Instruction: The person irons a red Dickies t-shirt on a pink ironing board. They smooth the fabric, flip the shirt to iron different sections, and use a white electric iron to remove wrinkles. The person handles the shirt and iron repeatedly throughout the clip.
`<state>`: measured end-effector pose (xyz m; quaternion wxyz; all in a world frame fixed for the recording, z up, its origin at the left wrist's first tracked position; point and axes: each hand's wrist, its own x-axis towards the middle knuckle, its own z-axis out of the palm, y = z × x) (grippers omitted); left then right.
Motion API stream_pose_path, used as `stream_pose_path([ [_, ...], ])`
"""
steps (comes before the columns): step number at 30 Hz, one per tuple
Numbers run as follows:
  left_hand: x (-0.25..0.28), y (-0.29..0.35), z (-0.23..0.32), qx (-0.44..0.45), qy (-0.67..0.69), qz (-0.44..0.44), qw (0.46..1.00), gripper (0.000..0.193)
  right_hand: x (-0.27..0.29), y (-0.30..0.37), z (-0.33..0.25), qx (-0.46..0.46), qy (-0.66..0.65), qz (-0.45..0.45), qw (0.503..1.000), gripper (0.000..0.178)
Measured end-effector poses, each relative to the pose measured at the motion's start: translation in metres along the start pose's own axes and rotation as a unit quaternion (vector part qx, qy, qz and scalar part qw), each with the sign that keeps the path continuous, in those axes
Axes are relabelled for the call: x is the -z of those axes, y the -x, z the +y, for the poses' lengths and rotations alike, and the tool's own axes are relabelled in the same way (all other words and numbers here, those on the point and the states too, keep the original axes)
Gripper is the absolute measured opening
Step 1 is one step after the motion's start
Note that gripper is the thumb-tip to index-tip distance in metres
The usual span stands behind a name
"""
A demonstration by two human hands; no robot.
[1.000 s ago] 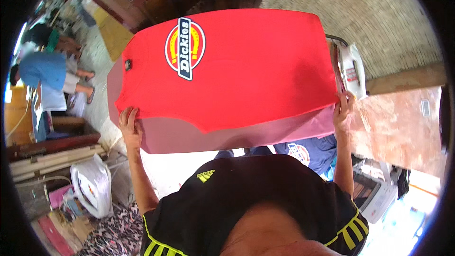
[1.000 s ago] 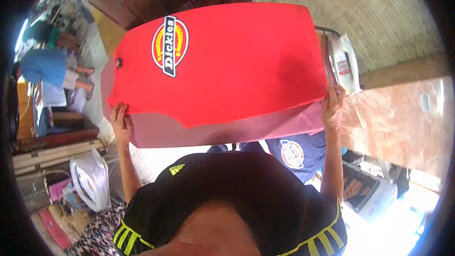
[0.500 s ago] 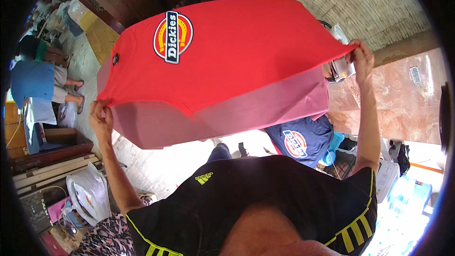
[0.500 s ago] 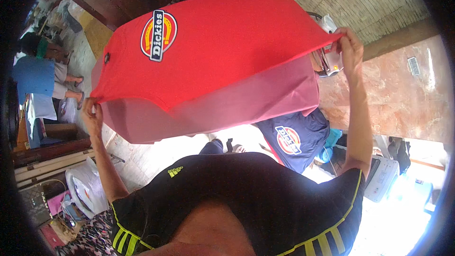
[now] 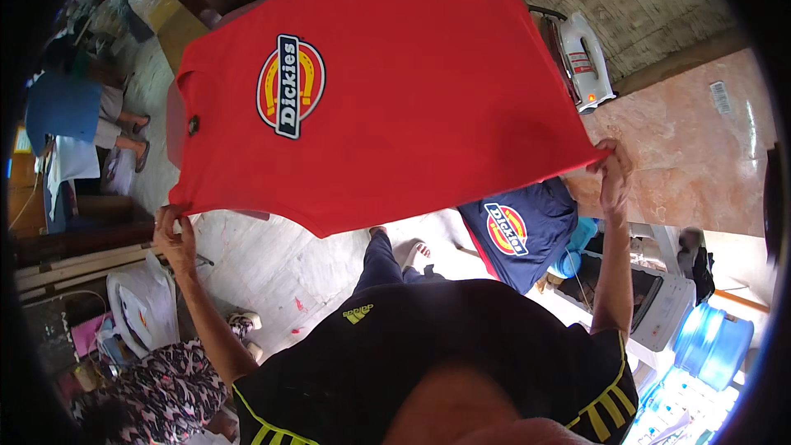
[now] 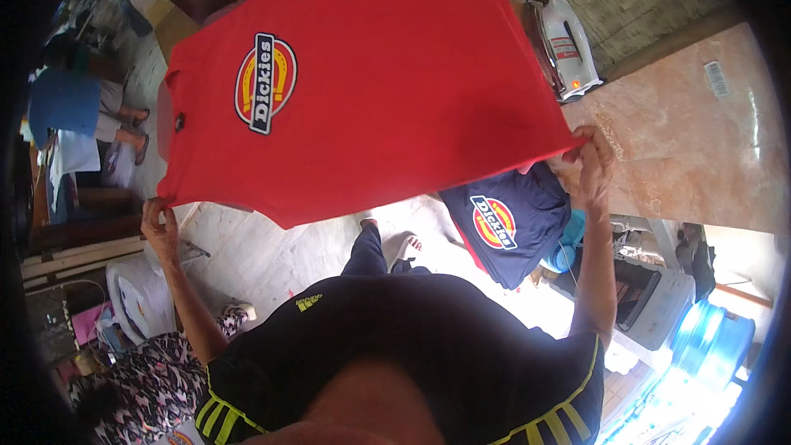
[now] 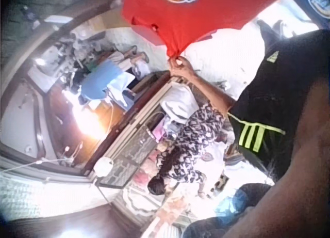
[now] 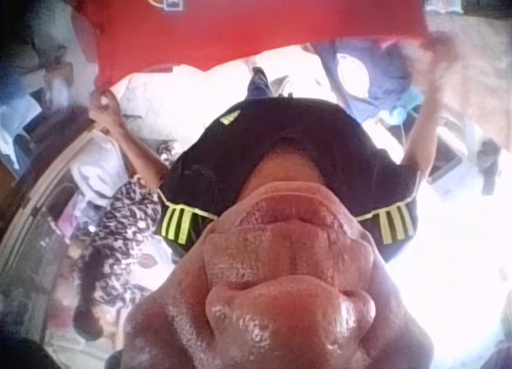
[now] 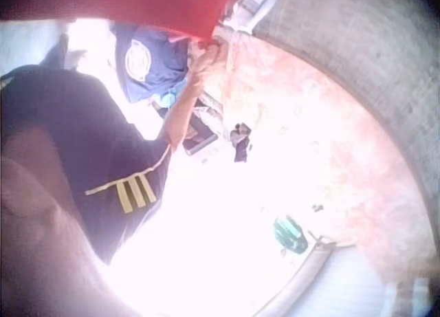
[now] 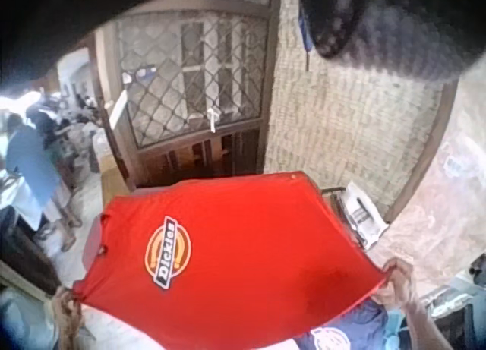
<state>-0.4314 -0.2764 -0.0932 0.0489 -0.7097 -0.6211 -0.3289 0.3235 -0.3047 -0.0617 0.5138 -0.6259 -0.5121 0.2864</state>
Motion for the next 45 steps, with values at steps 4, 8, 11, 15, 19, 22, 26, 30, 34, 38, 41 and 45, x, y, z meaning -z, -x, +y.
stream_pose_path([
  [4, -0.006, 0.038, 0.008, 0.043, -0.019, -0.007, 0.999, 0.017, 0.002, 0.043, 0.031, -0.050, -0.026, -0.004, 0.998, 0.021],
  [8, 0.000, 0.066, 0.013, 0.069, -0.026, -0.009, 0.997, 0.016, 0.004, 0.066, 0.037, -0.067, 0.001, -0.019, 0.998, 0.019],
  [11, -0.001, 0.079, 0.020, 0.084, -0.025, -0.005, 0.996, 0.018, 0.002, 0.077, 0.038, -0.082, -0.016, -0.018, 0.996, 0.017],
  [15, 0.003, 0.084, 0.031, 0.085, -0.056, -0.018, 0.995, 0.015, 0.019, 0.079, 0.060, -0.091, -0.025, -0.059, 0.994, 0.018],
  [19, 0.003, 0.091, 0.035, 0.159, -0.021, -0.049, 0.986, 0.015, 0.025, 0.074, 0.068, -0.112, 0.009, -0.120, 0.986, 0.020],
  [22, -0.012, 0.088, 0.026, 0.109, -0.156, -0.063, 0.980, 0.017, 0.017, 0.062, 0.074, -0.103, 0.154, -0.215, 0.959, 0.022],
  [26, -0.033, 0.033, 0.005, 0.118, -0.025, 0.015, 0.993, 0.024, -0.028, 0.026, 0.029, -0.005, 0.349, -0.312, 0.883, 0.039],
  [30, -0.063, -0.068, -0.030, 0.112, 0.025, 0.073, 0.991, 0.038, -0.103, -0.039, 0.005, -0.028, 0.208, -0.313, 0.927, 0.029],
  [34, -0.100, -0.148, -0.066, 0.148, -0.068, 0.050, 0.985, 0.054, -0.254, -0.117, -0.046, 0.112, 0.188, -0.311, 0.925, 0.025],
  [38, -0.122, -0.193, -0.096, 0.231, -0.156, -0.092, 0.956, 0.067, -0.412, -0.201, -0.060, 0.288, 0.212, -0.264, 0.896, 0.025],
  [41, -0.120, -0.211, -0.081, 0.254, -0.126, -0.161, 0.945, 0.065, -0.487, -0.256, -0.054, 0.388, 0.284, -0.218, 0.849, 0.027],
  [45, -0.128, -0.201, -0.093, 0.210, -0.079, -0.146, 0.963, 0.048, -0.521, -0.280, -0.067, 0.349, 0.366, -0.260, 0.822, 0.027],
])
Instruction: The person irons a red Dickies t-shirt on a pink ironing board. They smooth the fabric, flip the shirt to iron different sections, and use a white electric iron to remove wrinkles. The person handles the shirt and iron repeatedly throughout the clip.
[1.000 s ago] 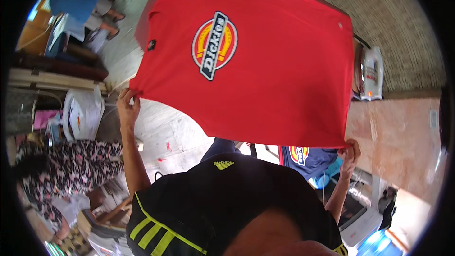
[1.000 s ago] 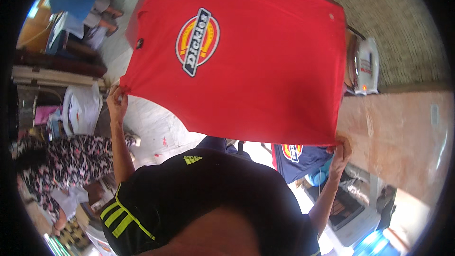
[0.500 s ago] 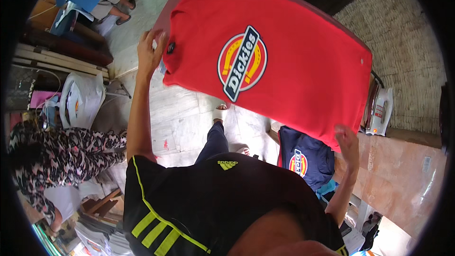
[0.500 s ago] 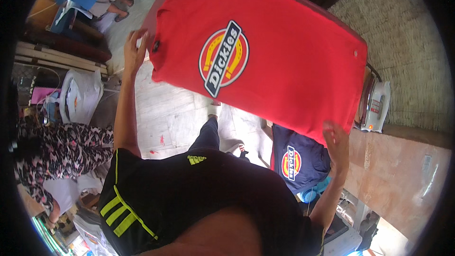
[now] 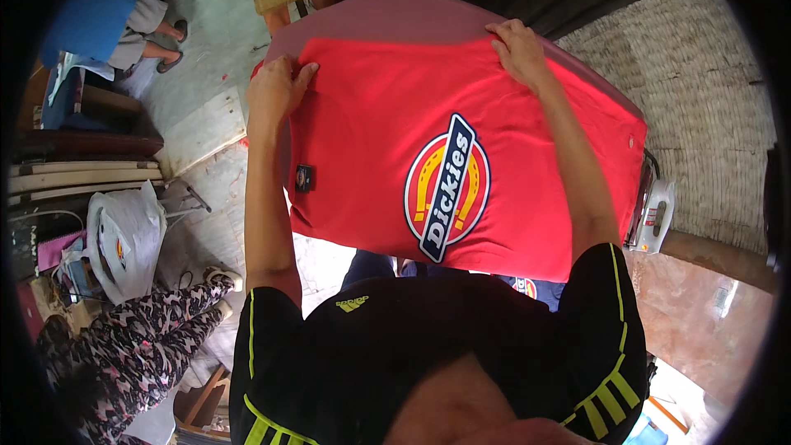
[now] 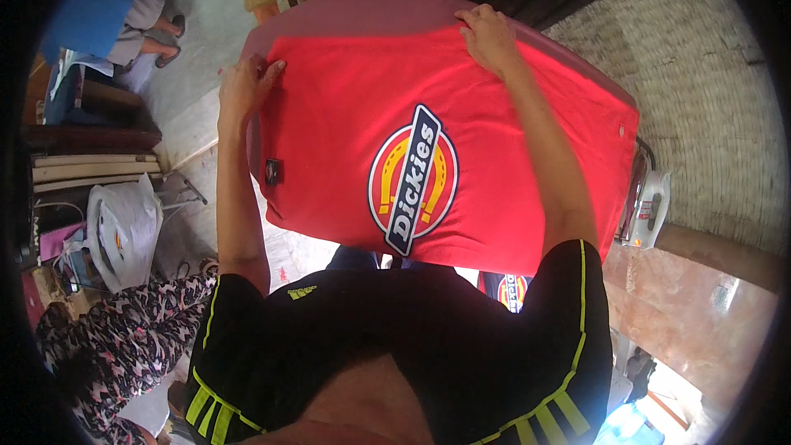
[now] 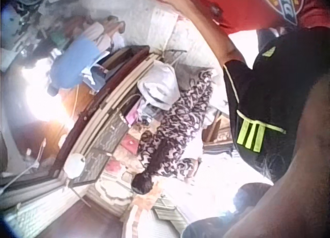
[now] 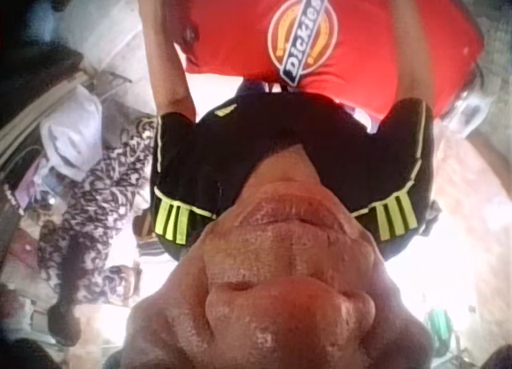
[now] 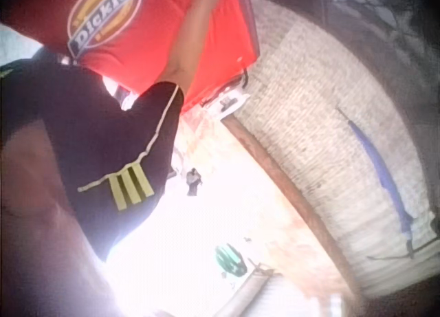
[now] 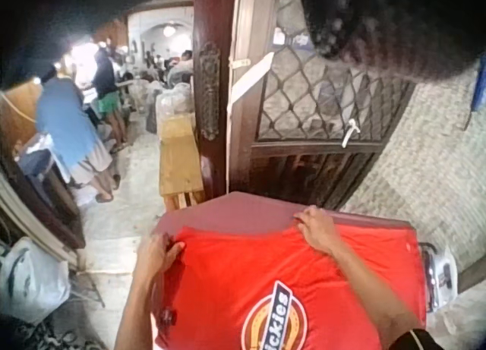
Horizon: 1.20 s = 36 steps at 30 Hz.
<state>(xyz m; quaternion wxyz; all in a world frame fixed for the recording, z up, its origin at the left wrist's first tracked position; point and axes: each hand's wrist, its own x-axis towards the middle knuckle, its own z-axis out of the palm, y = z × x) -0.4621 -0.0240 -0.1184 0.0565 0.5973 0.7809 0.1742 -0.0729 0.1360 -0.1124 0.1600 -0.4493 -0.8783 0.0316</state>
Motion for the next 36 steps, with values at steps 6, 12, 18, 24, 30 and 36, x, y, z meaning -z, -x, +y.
stream_pose_path([
  [6, -0.010, -0.021, -0.027, -0.071, 0.222, 0.045, 0.971, 0.028, 0.013, -0.026, 0.030, 0.000, -0.209, -0.135, 0.968, 0.023],
  [12, -0.004, -0.026, -0.010, -0.063, 0.181, 0.005, 0.982, 0.024, 0.019, -0.037, 0.035, -0.009, -0.379, -0.269, 0.885, 0.021],
  [18, -0.016, -0.049, -0.031, -0.226, 0.300, -0.056, 0.925, 0.025, 0.043, -0.047, 0.031, -0.093, -0.465, -0.376, 0.796, 0.026],
  [24, -0.008, -0.058, -0.033, -0.171, 0.384, -0.148, 0.895, 0.022, 0.046, -0.062, 0.045, 0.014, -0.346, -0.443, 0.827, 0.021],
  [30, -0.003, -0.059, -0.034, -0.215, 0.378, -0.164, 0.886, 0.017, 0.064, -0.076, 0.034, -0.085, -0.295, -0.519, 0.798, 0.022],
  [36, 0.004, -0.062, -0.040, -0.123, 0.394, -0.236, 0.880, 0.005, 0.053, -0.060, 0.046, -0.169, -0.487, -0.430, 0.741, 0.024],
])
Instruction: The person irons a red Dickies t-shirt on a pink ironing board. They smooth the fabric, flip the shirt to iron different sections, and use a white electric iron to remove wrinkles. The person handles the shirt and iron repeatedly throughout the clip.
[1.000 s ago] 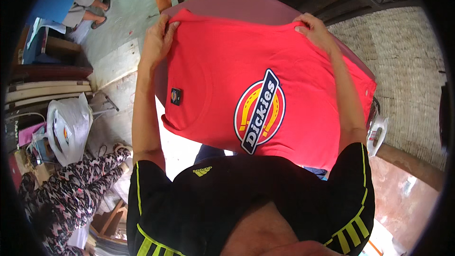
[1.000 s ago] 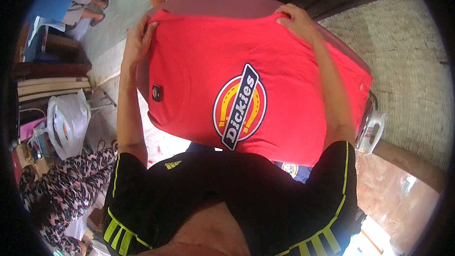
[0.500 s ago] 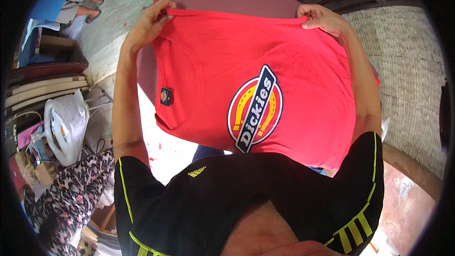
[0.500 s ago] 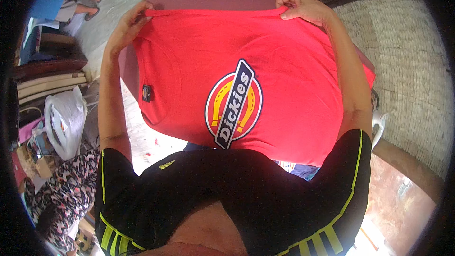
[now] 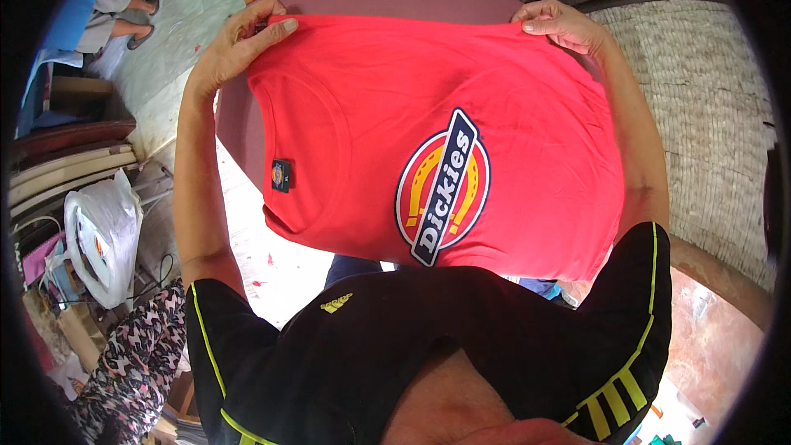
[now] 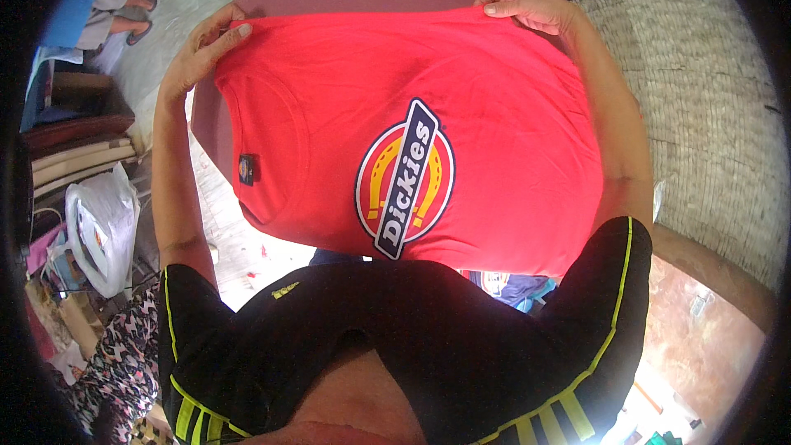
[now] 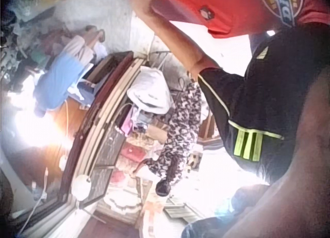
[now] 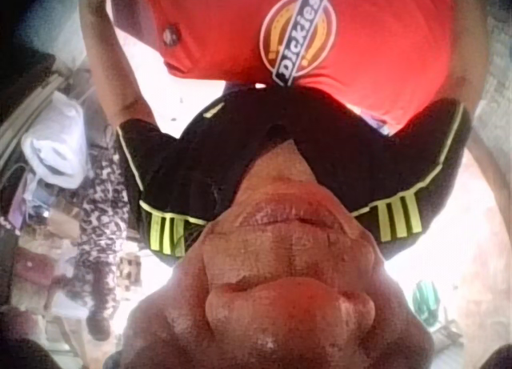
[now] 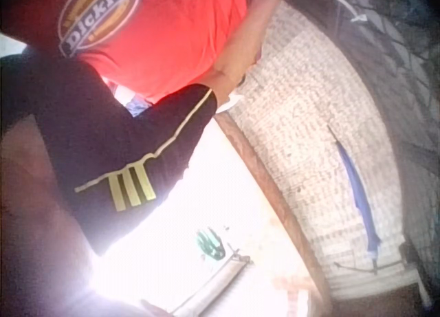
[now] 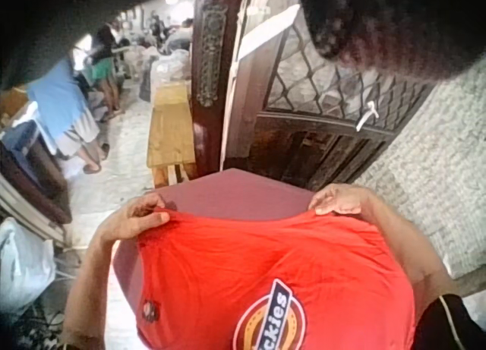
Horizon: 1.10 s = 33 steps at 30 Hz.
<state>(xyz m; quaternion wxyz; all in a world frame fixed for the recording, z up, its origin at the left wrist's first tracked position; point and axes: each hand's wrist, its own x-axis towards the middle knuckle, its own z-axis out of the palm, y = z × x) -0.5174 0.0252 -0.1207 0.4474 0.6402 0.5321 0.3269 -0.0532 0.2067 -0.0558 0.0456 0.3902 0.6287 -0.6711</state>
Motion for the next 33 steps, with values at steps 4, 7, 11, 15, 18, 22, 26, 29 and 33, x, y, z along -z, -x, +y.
stream_pose_path([
  [4, -0.004, 0.001, 0.004, -0.068, 0.053, 0.053, 0.995, 0.011, -0.006, -0.004, -0.006, 0.025, 0.138, 0.065, 0.988, 0.019],
  [7, 0.025, 0.002, 0.021, -0.121, 0.018, 0.056, 0.991, 0.010, -0.008, -0.004, -0.023, 0.048, 0.193, 0.080, 0.977, 0.016],
  [11, 0.014, -0.002, -0.015, -0.136, -0.001, 0.085, 0.987, 0.021, -0.016, -0.023, 0.005, 0.086, 0.131, 0.121, 0.980, 0.015],
  [15, 0.002, 0.000, -0.032, -0.095, -0.080, 0.113, 0.986, 0.028, -0.031, -0.030, 0.027, 0.104, 0.192, 0.218, 0.951, 0.013],
  [18, -0.001, 0.005, -0.029, -0.076, -0.056, 0.133, 0.987, 0.028, -0.034, -0.029, 0.033, 0.146, 0.233, 0.255, 0.927, 0.013],
  [22, -0.013, 0.028, -0.011, -0.105, -0.088, 0.175, 0.975, 0.034, -0.031, -0.029, 0.045, 0.146, 0.227, 0.273, 0.923, 0.013],
  [26, -0.036, 0.064, -0.005, -0.093, -0.212, 0.244, 0.942, 0.035, -0.033, -0.030, 0.042, 0.129, 0.197, 0.276, 0.932, 0.013],
  [29, -0.055, 0.068, -0.013, -0.102, -0.203, 0.334, 0.914, 0.033, -0.031, -0.031, 0.041, 0.133, 0.179, 0.264, 0.938, 0.013],
  [33, -0.048, 0.076, -0.034, -0.098, -0.104, 0.347, 0.927, 0.028, -0.032, -0.027, 0.038, 0.133, 0.182, 0.256, 0.940, 0.012],
])
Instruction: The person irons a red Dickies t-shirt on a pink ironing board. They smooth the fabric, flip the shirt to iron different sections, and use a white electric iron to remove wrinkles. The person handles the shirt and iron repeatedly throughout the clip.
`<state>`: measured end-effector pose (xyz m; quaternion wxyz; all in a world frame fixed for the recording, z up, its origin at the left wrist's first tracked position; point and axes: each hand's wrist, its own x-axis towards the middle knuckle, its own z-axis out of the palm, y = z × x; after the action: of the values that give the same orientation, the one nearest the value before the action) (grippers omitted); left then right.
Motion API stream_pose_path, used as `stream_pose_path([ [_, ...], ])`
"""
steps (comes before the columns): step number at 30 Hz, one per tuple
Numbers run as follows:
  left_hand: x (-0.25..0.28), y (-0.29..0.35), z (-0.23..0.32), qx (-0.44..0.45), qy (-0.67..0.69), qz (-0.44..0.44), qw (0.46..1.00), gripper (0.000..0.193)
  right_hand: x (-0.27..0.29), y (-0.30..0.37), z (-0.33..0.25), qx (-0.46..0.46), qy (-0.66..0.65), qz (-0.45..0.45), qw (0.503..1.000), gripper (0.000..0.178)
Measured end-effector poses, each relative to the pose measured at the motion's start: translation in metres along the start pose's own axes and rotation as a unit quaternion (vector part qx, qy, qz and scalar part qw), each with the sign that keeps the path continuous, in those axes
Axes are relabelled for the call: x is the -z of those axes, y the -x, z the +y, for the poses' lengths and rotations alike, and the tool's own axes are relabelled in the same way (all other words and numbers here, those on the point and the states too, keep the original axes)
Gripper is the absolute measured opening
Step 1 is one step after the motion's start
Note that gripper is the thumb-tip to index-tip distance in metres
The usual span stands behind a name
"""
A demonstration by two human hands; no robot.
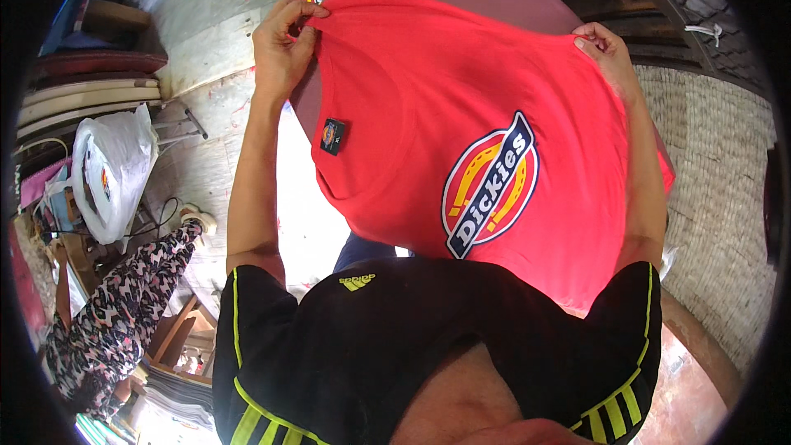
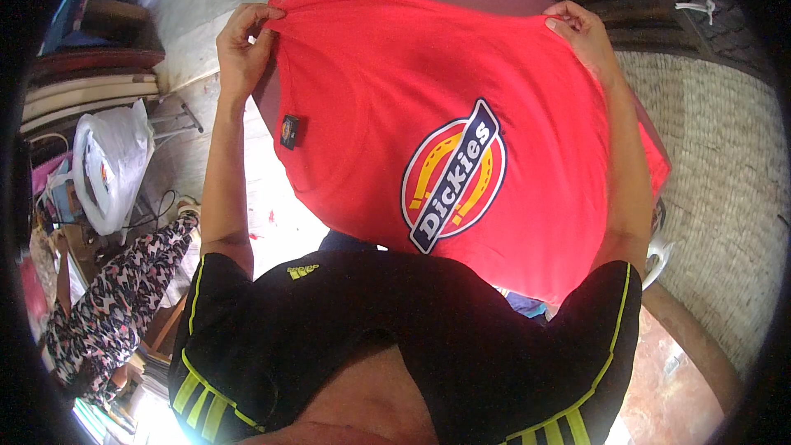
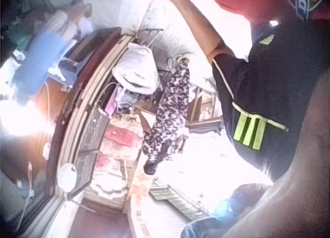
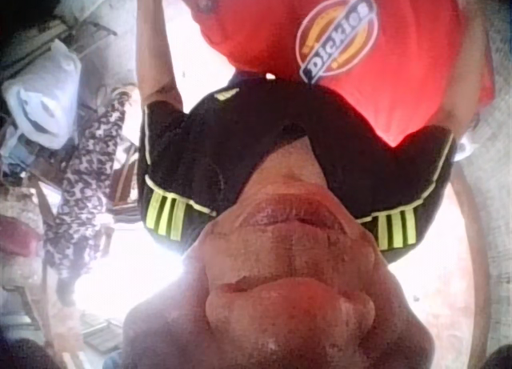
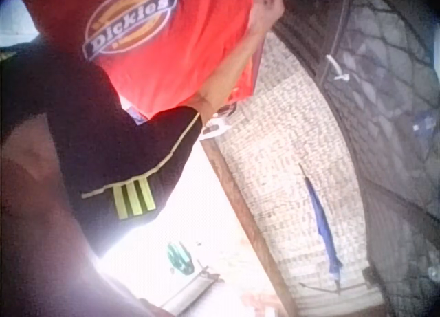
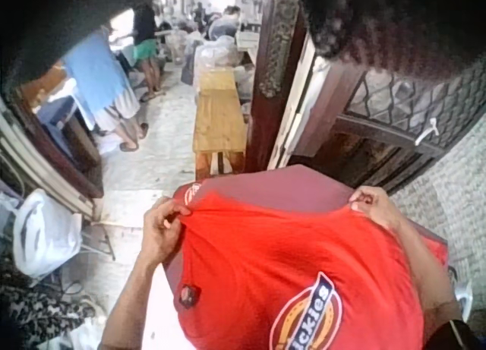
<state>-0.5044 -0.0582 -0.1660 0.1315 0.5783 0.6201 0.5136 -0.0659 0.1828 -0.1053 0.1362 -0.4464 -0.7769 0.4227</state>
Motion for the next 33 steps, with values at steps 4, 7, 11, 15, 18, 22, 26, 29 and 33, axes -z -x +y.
stream_pose_path([
  [4, 0.022, -0.025, 0.005, 0.015, -0.039, -0.145, 0.989, 0.025, 0.005, -0.001, 0.002, 0.021, 0.040, -0.021, 0.999, 0.014],
  [7, 0.015, -0.049, 0.022, 0.057, -0.091, -0.145, 0.984, 0.049, 0.009, -0.012, 0.008, 0.035, 0.043, -0.048, 0.997, 0.019],
  [11, -0.028, -0.065, 0.012, -0.083, -0.269, -0.070, 0.957, 0.044, 0.006, -0.014, 0.004, 0.021, 0.042, -0.055, 0.997, 0.014],
  [15, -0.038, -0.067, 0.004, -0.014, -0.193, -0.044, 0.980, 0.038, 0.001, -0.007, 0.014, 0.046, 0.018, 0.027, 0.998, 0.013],
  [18, -0.041, -0.065, -0.001, -0.081, -0.258, -0.024, 0.963, 0.038, -0.009, 0.000, 0.030, 0.052, 0.039, 0.111, 0.992, 0.019],
  [22, -0.037, -0.062, 0.008, -0.095, -0.279, -0.023, 0.955, 0.035, -0.033, 0.009, 0.009, 0.101, 0.058, 0.217, 0.969, 0.014],
  [26, -0.050, -0.023, 0.068, -0.204, -0.349, 0.053, 0.913, 0.032, -0.040, 0.016, 0.014, 0.211, 0.159, 0.271, 0.926, 0.016],
  [29, -0.065, 0.050, 0.106, -0.157, -0.332, -0.079, 0.927, 0.039, -0.042, 0.011, 0.014, 0.236, 0.188, 0.261, 0.917, 0.015],
  [33, -0.068, 0.088, 0.089, -0.154, -0.333, -0.069, 0.928, 0.047, -0.032, 0.005, 0.025, 0.272, 0.265, 0.240, 0.893, 0.020],
])
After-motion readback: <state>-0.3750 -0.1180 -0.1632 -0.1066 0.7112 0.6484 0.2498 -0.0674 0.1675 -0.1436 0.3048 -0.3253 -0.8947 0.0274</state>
